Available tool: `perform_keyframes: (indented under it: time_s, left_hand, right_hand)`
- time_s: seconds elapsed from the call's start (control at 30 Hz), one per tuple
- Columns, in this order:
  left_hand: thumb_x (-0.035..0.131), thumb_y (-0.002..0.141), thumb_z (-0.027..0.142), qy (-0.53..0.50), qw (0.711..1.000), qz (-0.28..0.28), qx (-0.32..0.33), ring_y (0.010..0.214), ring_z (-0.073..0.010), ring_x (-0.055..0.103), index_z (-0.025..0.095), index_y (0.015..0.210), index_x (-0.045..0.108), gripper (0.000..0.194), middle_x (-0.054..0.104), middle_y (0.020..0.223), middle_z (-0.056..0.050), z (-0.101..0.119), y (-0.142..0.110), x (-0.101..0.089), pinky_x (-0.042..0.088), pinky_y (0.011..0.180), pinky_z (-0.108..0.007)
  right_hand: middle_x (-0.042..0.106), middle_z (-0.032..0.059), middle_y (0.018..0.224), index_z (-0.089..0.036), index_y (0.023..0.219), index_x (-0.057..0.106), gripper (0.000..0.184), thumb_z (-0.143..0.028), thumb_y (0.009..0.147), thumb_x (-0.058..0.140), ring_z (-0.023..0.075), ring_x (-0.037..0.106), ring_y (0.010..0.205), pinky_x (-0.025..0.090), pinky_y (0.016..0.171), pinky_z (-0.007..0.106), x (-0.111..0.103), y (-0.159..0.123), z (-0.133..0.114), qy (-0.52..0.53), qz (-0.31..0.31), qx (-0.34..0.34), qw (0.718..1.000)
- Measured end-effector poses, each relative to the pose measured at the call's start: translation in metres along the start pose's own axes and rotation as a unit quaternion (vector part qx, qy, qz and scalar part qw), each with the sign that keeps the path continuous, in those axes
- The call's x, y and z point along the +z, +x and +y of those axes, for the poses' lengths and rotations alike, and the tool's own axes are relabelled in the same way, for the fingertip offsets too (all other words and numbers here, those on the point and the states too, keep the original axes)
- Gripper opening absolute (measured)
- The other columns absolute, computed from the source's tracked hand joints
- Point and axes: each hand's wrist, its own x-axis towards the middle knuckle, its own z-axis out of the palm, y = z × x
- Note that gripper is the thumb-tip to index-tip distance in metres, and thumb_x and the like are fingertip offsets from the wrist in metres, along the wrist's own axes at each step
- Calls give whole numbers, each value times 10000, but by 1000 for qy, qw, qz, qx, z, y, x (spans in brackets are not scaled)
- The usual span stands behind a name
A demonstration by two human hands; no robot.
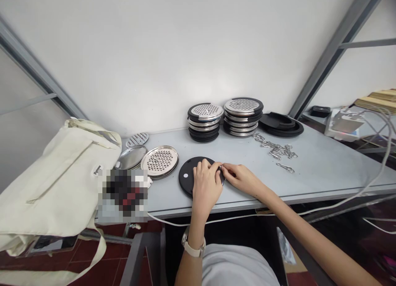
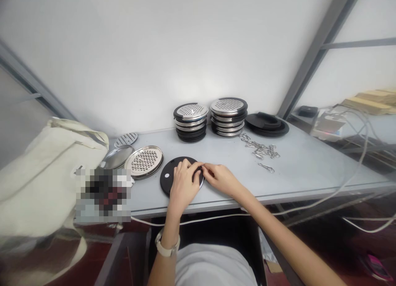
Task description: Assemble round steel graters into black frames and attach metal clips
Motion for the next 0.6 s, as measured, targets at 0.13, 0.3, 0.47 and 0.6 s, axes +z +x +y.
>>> perform_keyframes:
  time_s: [0.13, 0.3, 0.47, 0.6]
  left_hand:
    - [413, 925, 202, 0, 1000, 1, -1, 972, -209, 468, 286, 1132, 579, 278, 501, 974, -44, 0, 0, 0, 368, 876, -358]
    - [413, 925, 203, 2, 1000, 2, -2, 973, -209, 469, 281, 1132, 575, 274, 504, 978, -45, 0, 0, 0, 369, 875, -357]
    - [415, 924, 206, 2, 1000, 2, -2, 972, -210, 471, 275, 1120, 574, 262, 507, 978, -44, 0, 1, 1, 369, 872, -358]
    - [416, 923, 205, 2, 1000, 0, -3, 978, -211, 471, 269, 1115, 569, 254, 510, 985, -45, 0, 1, 0, 369, 872, -358]
  right_hand:
    - [589, 7, 625, -191, 805, 574, 329, -345, 956, 326, 133, 492, 531, 348, 550, 231, 1, 0, 1, -3, 4, 2, 1000]
    - [592, 9, 628, -195, 780, 560, 323, -340, 954, 329, 132, 486, 528, 347, 549, 233, 2, 0, 1, -5, 7, 4, 1000]
    - [582, 6, 621, -198, 782, 554, 309, -328, 951, 330, 133, 483, 528, 340, 550, 233, 1, 1, 0, -4, 7, 3, 1000]
    - [582, 6, 619, -200, 773, 552, 306, -321, 948, 332, 133, 481, 523, 339, 549, 234, 0, 0, -1, -2, 7, 4, 1000]
